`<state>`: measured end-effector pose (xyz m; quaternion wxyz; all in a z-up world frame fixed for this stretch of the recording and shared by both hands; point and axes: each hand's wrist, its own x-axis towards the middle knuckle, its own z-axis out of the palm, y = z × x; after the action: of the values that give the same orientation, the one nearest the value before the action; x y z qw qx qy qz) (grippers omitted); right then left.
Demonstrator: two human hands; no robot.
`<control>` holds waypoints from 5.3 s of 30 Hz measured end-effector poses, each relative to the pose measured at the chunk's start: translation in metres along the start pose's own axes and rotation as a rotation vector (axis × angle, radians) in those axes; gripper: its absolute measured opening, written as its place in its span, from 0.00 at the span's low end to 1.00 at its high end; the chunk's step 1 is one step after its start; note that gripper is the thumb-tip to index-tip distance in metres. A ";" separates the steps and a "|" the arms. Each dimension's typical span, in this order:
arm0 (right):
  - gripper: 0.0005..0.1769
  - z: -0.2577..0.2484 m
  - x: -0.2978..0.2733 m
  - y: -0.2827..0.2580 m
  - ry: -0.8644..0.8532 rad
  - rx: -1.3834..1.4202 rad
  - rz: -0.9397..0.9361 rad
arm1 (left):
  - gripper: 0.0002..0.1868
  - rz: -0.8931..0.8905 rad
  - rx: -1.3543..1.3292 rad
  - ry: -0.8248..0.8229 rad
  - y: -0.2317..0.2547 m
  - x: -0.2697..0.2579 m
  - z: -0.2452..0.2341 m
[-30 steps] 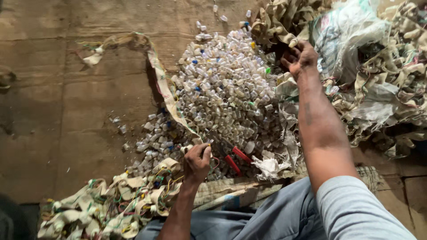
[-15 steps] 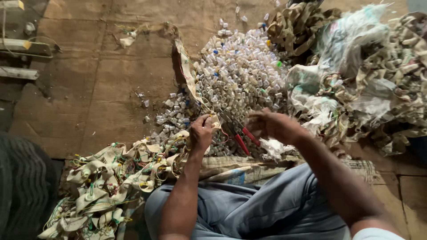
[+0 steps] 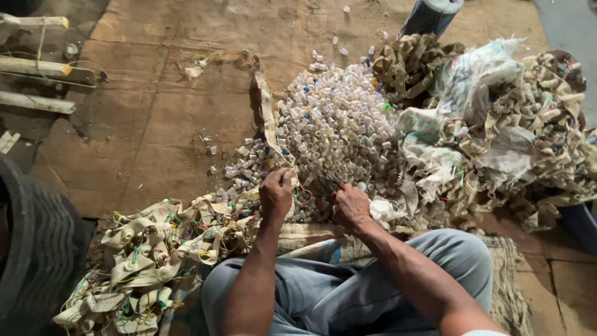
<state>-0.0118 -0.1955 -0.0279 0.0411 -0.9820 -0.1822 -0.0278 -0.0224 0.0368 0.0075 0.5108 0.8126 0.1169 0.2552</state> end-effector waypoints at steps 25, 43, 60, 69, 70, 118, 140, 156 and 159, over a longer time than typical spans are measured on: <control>0.21 -0.056 -0.001 -0.008 -0.415 0.708 0.005 | 0.08 0.100 0.150 -0.034 -0.001 0.022 0.002; 0.24 -0.047 0.002 -0.010 -0.460 0.642 0.047 | 0.12 0.286 0.264 -0.157 -0.019 0.014 0.015; 0.03 -0.022 -0.006 0.008 -0.133 0.478 -0.333 | 0.12 0.259 0.136 -0.210 -0.006 0.016 0.003; 0.10 -0.051 0.001 -0.021 -0.255 0.689 0.102 | 0.12 0.225 0.128 -0.187 0.004 0.016 0.002; 0.09 -0.051 -0.002 -0.022 -0.218 0.757 0.055 | 0.13 0.209 0.119 -0.190 0.003 0.013 0.000; 0.20 -0.027 0.025 -0.001 -0.586 0.856 0.576 | 0.08 -0.175 0.524 -0.530 -0.042 -0.006 0.037; 0.11 -0.041 0.021 -0.022 0.046 0.930 -0.001 | 0.10 0.106 -0.177 -0.234 0.043 -0.016 0.017; 0.16 -0.035 0.030 -0.012 -0.010 1.123 0.216 | 0.16 0.383 0.215 -0.402 0.014 -0.014 0.026; 0.16 -0.024 0.034 -0.009 -0.100 1.323 0.262 | 0.13 0.509 0.177 -0.312 0.015 -0.011 0.027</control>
<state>0.0153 -0.1772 -0.0012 0.6281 -0.7642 -0.0419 0.1405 -0.0183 0.0042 0.0077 0.3696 0.8864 -0.1487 0.2359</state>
